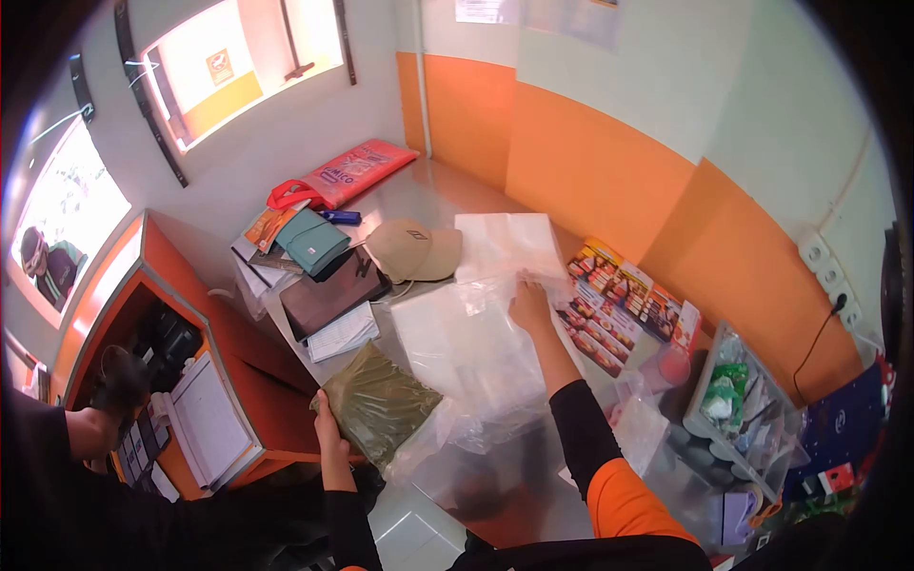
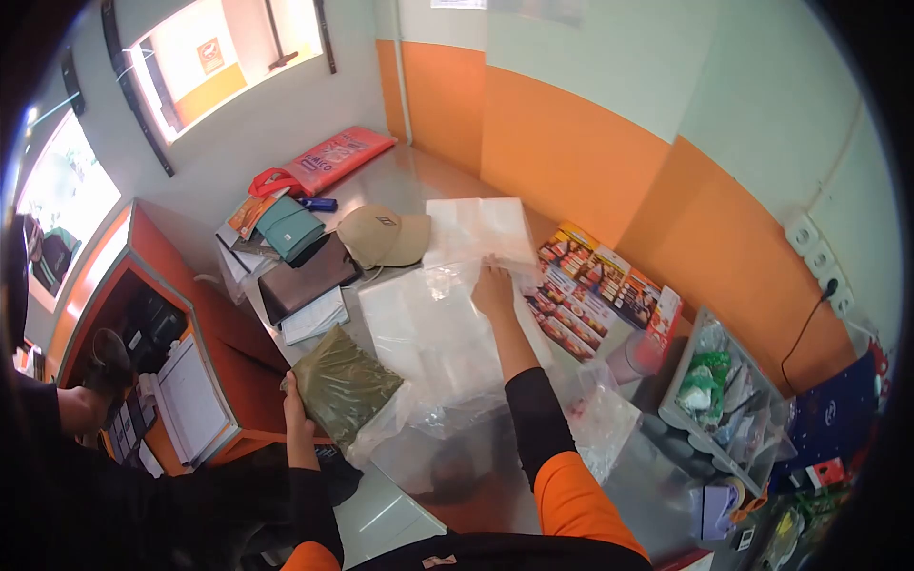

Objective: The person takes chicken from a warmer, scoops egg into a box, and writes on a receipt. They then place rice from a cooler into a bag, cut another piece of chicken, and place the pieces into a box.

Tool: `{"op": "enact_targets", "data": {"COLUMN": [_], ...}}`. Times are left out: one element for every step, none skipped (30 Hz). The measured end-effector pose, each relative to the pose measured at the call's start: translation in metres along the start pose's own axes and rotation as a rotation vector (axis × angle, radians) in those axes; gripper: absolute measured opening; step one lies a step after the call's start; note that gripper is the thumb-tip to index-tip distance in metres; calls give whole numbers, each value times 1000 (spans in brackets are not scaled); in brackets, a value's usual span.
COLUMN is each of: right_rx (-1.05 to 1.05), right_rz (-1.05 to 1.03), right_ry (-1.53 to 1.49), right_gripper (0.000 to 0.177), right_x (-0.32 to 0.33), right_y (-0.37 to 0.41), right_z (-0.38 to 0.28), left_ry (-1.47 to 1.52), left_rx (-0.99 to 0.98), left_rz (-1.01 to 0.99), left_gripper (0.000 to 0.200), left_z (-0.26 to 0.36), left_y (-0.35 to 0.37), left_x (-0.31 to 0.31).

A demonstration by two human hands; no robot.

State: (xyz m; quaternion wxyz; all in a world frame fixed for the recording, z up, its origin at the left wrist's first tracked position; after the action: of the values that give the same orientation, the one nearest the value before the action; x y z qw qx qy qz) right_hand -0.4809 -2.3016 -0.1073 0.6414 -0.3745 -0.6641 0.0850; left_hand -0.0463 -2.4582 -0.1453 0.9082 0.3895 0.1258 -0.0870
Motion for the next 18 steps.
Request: {"op": "enact_targets", "data": {"right_rx": [-5, -9, -11, -3, 3, 21, 39, 59, 83, 106, 126, 184, 236, 289, 163, 36, -90, -83], "right_rz": [-107, -215, -322, -429, -539, -518, -492, -459, -430, -401, -373, -355, -337, -316, -446, -574, -701, -628], "right_ry": [-12, -23, -34, -19, -2, 15, 35, 56, 78, 100, 120, 194, 268, 343, 238, 130, 19, 26], "right_gripper": [37, 42, 47, 48, 49, 48, 46, 45, 45, 45, 45, 41, 38, 34, 29, 24, 20, 15], "right_x": [-5, -10, -14, -7, -1, 1, 3, 6, 7, 4, 1, -5, -13, -14, -2, 27, 47, 58], "right_y": [-2, -3, -4, -4, -4, 0, 5, 7, 8, 11, 16, 20, 26, 27, 18, 5, -2, -3], "right_z": [2, 4, 5, -1, -9, -13, -16, -18, -18, -15, -13, -11, -9, -9, -9, -23, -31, -35], "left_ry": [-19, -31, -70, -113, -157, -246, -341, -435, -528, -486, -555, -623, -692, -701, -704, -707, -771, -823], "left_rx": [9, -35, -154, -269, -380, -430, -498, -571, -646, -719, -853, -989, -1127, -1143, -1160, -1175, -1070, -949], "left_rz": [36, 22, 72, 122, 172, 111, 176, 238, 299, 346, 446, 544, 640, 581, 525, 471, 181, -102], "left_gripper": [67, 69, 71, 74, 76, 82, 82, 81, 81, 77, 75, 72, 70, 66, 62, 59, 57, 55], "left_z": [0, 1, 6, 9, 11, 9, 5, 1, -2, -3, -4, 0, 2, 2, 1, -5, -18, -34], "left_y": [-7, -11, -9, -5, 1, -6, -13, -19, -23, -18, -8, 15, 41, 66, 96, 115, 118, 122], "left_x": [0, -1, -5, -11, -13, -12, -8, -7, -7, -11, -13, -22, -33, -49, -69, -87, -103, -118]}}
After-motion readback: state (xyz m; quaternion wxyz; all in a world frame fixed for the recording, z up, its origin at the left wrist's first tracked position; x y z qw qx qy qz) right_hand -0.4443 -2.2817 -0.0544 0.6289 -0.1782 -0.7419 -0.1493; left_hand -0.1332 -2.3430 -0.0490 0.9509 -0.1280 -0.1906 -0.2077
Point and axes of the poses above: each hand's wrist, its own y-axis away from the middle knuckle, its own x-axis out of the back of the hand, z = x × y, the point moved 4 cm from there along -y, towards the middle knuckle, and after that the axes turned 15 degrees about x, right-handed, at the moved point
